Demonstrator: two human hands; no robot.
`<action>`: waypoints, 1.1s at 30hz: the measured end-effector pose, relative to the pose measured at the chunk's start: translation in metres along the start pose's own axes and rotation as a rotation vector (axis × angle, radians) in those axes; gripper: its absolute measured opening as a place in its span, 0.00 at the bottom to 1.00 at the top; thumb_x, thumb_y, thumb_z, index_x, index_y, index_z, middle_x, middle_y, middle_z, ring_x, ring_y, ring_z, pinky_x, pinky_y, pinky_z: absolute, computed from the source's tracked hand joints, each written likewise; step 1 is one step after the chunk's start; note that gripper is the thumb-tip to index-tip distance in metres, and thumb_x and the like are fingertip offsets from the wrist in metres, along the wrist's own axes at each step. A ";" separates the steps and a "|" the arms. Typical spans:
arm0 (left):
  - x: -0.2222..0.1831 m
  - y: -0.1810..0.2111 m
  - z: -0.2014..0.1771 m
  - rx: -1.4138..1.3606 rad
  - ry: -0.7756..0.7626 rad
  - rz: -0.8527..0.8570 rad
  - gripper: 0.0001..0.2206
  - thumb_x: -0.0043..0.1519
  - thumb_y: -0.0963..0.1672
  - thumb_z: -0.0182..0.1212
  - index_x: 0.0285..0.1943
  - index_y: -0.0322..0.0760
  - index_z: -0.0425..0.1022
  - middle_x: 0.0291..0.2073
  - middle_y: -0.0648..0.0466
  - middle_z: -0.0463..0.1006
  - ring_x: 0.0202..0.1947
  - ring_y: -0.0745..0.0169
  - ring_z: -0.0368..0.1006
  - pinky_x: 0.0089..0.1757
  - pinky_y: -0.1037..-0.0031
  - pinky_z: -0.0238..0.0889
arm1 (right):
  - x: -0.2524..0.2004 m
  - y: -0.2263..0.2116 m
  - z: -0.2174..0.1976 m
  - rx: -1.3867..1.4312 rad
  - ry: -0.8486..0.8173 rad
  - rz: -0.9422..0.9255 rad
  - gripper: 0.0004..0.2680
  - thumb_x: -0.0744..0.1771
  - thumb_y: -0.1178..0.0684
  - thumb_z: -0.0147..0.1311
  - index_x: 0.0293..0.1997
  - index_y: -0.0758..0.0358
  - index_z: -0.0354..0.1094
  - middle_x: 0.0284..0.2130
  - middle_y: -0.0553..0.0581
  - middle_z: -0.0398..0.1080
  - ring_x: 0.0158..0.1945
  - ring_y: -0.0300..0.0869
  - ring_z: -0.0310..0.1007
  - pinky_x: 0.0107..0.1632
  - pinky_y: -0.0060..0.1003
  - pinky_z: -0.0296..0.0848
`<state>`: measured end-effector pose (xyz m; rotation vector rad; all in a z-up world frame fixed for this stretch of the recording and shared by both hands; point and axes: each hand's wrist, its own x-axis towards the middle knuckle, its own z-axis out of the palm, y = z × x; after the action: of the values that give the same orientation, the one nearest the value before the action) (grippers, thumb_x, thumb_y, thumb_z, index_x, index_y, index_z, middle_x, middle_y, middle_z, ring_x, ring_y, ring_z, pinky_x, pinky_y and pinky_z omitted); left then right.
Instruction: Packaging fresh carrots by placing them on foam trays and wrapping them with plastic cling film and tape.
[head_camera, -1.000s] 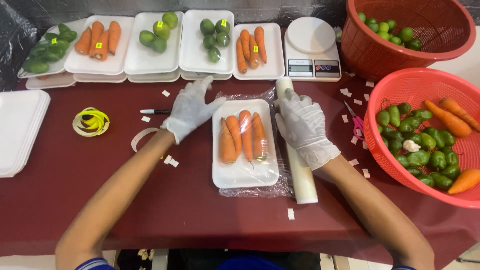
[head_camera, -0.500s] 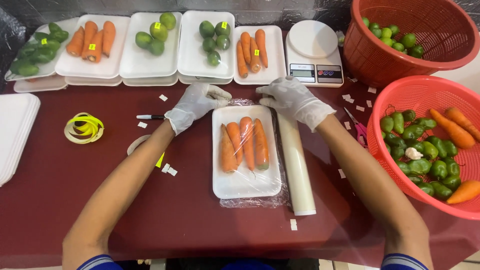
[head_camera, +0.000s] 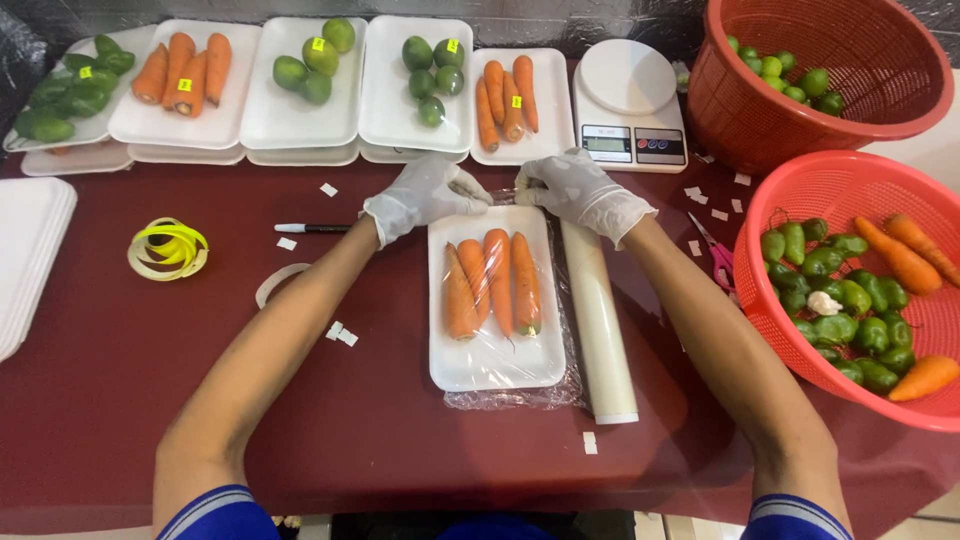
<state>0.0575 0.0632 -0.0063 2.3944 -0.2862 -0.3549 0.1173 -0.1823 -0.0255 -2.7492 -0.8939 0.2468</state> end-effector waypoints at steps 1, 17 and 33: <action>0.001 -0.002 0.001 -0.003 -0.003 0.003 0.19 0.50 0.58 0.70 0.48 0.60 0.84 0.39 0.66 0.85 0.45 0.69 0.79 0.51 0.76 0.69 | -0.009 -0.006 -0.007 -0.002 -0.002 0.005 0.10 0.66 0.40 0.58 0.50 0.44 0.75 0.43 0.57 0.79 0.56 0.57 0.72 0.68 0.46 0.56; -0.022 0.019 -0.008 -0.160 -0.112 0.053 0.15 0.58 0.46 0.58 0.53 0.44 0.82 0.52 0.61 0.83 0.53 0.76 0.75 0.54 0.83 0.63 | -0.285 -0.133 0.004 -0.105 0.266 0.135 0.17 0.63 0.41 0.61 0.52 0.52 0.64 0.45 0.57 0.64 0.40 0.54 0.68 0.33 0.52 0.73; -0.040 0.027 -0.008 -0.254 -0.036 -0.121 0.16 0.56 0.46 0.64 0.53 0.40 0.82 0.48 0.59 0.84 0.48 0.75 0.77 0.51 0.84 0.67 | -0.303 -0.104 0.033 0.029 0.543 0.235 0.23 0.63 0.50 0.60 0.67 0.46 0.60 0.59 0.51 0.69 0.55 0.43 0.75 0.42 0.40 0.78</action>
<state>0.0199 0.0600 0.0244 2.1610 -0.1051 -0.4623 -0.1905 -0.2754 -0.0022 -2.6721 -0.4207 -0.4272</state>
